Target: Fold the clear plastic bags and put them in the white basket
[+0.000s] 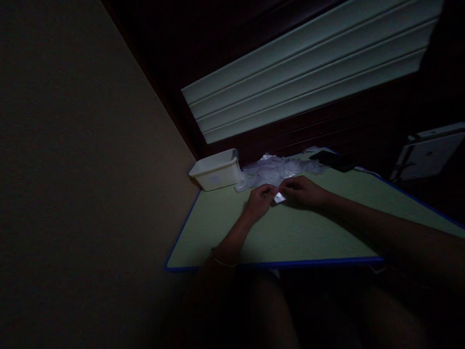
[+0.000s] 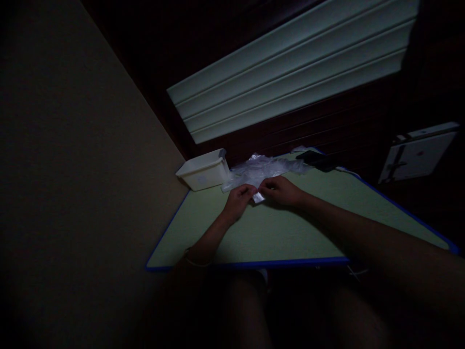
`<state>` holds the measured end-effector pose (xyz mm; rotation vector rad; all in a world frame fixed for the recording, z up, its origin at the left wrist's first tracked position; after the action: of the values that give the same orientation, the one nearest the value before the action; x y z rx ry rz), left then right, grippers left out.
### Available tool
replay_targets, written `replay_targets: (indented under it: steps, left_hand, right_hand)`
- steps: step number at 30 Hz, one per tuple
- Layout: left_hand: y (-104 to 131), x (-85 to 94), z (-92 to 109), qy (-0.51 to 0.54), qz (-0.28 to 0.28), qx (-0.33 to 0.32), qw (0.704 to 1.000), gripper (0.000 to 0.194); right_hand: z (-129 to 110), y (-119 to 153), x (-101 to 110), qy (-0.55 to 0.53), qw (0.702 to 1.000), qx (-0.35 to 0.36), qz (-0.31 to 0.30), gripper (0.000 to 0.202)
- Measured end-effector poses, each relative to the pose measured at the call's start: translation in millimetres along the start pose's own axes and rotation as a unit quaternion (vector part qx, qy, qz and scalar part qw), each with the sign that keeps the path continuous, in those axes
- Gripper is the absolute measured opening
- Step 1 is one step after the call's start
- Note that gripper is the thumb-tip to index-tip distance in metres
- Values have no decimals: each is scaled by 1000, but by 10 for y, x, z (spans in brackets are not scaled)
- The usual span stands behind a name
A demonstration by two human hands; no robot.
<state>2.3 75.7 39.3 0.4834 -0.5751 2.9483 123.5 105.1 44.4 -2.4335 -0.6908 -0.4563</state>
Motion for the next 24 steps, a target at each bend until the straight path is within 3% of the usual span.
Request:
replay_targets:
  steps: [8, 24]
  left_hand:
    - [17, 16, 15, -91, 18, -30, 995, 23]
    - [20, 89, -69, -67, 39, 1, 997, 27]
  right_hand:
    - [-14, -8, -27, 10, 1000, 5, -6, 32]
    - [44, -5, 136, -26, 998, -13, 51, 28]
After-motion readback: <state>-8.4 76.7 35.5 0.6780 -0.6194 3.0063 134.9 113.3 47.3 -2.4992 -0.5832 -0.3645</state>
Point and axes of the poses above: each hand's wrist, its own y-axis away from the middle knuckle, its own x-axis out of the back of the hand, z = x × y, the point moved 9 cm from there along -y, towards the middle knuckle, and after that the axes turned 4 degrees about -y, right-handed, at the moved point
